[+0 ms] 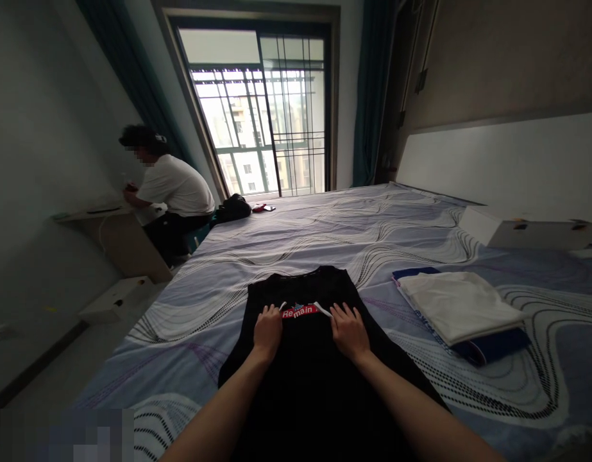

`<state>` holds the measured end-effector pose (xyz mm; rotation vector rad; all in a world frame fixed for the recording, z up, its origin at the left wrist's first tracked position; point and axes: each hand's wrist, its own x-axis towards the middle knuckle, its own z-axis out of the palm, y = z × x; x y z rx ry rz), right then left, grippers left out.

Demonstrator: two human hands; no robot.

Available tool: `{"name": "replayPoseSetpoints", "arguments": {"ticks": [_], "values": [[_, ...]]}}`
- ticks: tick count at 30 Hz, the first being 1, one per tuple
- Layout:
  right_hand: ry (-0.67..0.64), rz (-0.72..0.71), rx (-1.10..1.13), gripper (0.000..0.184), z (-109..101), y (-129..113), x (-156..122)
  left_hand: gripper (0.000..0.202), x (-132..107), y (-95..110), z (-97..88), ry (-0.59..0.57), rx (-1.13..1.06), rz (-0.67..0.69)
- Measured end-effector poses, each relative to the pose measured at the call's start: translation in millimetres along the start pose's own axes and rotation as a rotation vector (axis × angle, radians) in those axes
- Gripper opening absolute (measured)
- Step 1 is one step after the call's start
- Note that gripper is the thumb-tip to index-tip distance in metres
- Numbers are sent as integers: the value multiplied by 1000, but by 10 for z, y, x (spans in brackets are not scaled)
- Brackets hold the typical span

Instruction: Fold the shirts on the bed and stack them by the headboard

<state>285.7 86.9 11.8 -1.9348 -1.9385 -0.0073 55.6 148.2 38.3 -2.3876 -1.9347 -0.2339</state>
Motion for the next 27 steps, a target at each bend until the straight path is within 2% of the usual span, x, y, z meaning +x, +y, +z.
{"name": "replayPoseSetpoints", "arguments": {"ticks": [3, 5, 7, 10, 13, 15, 17, 20, 24, 27], "values": [[-10, 1, 10, 49, -6, 5, -8, 44, 31, 120, 14, -32, -42, 88], [-29, 6, 11, 51, 1, 5, -19, 52, 59, 91, 10, -76, -91, 125], [-56, 14, 5, 53, 12, 3, -27, 56, 91, -63, -5, -111, -127, 132], [-141, 36, -8, 62, 1, 6, 24, 55, 116, -427, -5, -135, -120, 72], [-375, 68, 24, 77, -88, 62, 231, 59, 117, -730, 73, -170, -102, -7], [-499, 94, 60, 78, -159, 143, 438, 62, 134, -830, 149, -180, -98, -38], [-471, 133, 40, 75, -178, 244, 645, 63, 186, -864, 205, -181, -105, -60], [-348, 181, -63, 71, -53, 375, 882, 60, 345, -861, 223, -192, -137, -97], [-341, 215, -117, 72, 219, 457, 1134, 55, 692, -882, 227, -178, -170, -157], [-368, 219, -124, 76, 328, 506, 1376, 54, 1008, -954, 289, -115, -210, -189]]}}
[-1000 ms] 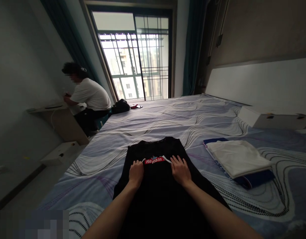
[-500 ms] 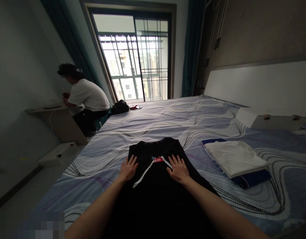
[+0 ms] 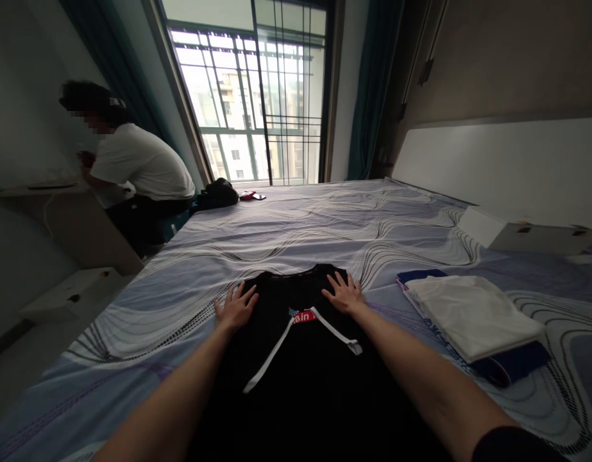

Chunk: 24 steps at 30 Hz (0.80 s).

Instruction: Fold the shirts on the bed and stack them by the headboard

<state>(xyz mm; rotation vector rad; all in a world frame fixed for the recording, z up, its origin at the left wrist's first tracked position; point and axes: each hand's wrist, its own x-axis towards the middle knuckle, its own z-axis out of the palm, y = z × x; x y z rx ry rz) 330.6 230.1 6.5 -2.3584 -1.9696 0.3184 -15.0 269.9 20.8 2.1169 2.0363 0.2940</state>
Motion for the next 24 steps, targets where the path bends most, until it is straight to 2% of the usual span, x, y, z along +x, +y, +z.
{"name": "replayPoseSetpoints", "arguments": {"ticks": [3, 6, 10, 13, 16, 18, 21, 24], "values": [[-3, -16, 5, 74, -38, 14, 272, 60, 307, -50, 43, 89, -42, -35], [8, -32, 14, 73, -56, 36, 489, 64, 507, -89, 75, 79, -29, -25], [15, -52, 49, 73, -69, 70, 591, 66, 582, -112, 79, 36, 3, -3], [20, -113, 114, 76, -97, 166, 490, 70, 523, -146, 67, 29, 10, 13], [18, -185, 153, 78, -118, 375, 213, 70, 349, -213, 36, 16, -9, 61], [-1, -248, 170, 76, -117, 564, -72, 67, 141, -288, -4, 7, -54, 96], [-51, -391, 235, 72, -94, 854, -583, 62, -336, -466, -89, -10, -177, 207], [-87, -509, 292, 75, -60, 1058, -1047, 65, -943, -683, -159, -75, -328, 365]]}}
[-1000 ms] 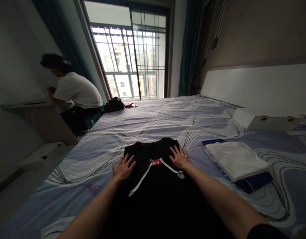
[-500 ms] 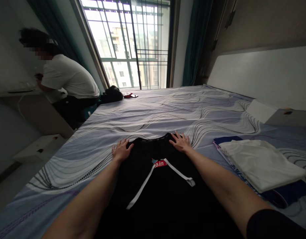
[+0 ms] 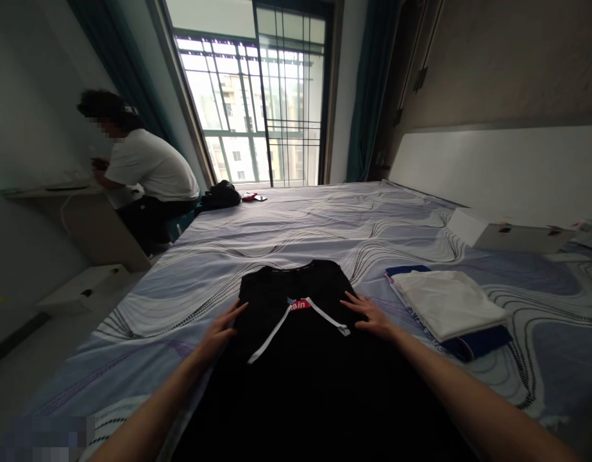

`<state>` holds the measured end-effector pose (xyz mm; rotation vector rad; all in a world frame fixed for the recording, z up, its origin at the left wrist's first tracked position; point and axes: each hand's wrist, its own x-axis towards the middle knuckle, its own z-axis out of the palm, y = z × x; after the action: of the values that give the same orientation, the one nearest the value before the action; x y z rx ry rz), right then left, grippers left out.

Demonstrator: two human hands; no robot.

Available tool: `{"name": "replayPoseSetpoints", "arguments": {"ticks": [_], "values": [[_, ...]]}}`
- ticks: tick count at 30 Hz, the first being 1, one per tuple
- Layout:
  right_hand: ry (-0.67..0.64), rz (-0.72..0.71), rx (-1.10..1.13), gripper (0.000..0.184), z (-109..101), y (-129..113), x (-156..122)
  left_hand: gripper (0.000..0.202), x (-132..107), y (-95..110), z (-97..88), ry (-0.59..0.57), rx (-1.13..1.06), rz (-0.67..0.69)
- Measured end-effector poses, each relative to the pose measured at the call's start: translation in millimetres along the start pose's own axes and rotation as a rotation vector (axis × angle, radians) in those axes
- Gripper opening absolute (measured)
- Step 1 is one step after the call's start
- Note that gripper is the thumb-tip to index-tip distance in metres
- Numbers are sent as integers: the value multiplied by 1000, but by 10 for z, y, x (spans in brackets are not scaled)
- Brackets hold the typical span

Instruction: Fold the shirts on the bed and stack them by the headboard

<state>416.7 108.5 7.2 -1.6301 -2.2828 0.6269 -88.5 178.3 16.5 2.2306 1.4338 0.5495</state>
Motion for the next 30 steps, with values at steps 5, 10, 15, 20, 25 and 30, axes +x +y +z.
{"name": "replayPoseSetpoints", "arguments": {"ticks": [5, 10, 15, 20, 25, 30], "values": [[64, 40, -5, 70, 119, -170, -314, 72, -743, 134, 58, 13, -42, 158], [259, 113, 55, 49, 199, -277, -280, 40, -792, 224, 150, 153, -45, 38], [310, 149, 93, 47, 217, -269, -307, 38, -761, 172, 156, 211, -74, -5], [242, 173, -71, 68, 289, -385, -464, 41, -833, 330, 135, 154, 40, 16], [227, 243, -236, 69, 501, -542, -1004, 63, -1373, 638, 281, 220, 217, -130], [466, 372, -302, 73, 884, -636, -2129, 65, -2526, 641, 499, 336, 198, -429]]}}
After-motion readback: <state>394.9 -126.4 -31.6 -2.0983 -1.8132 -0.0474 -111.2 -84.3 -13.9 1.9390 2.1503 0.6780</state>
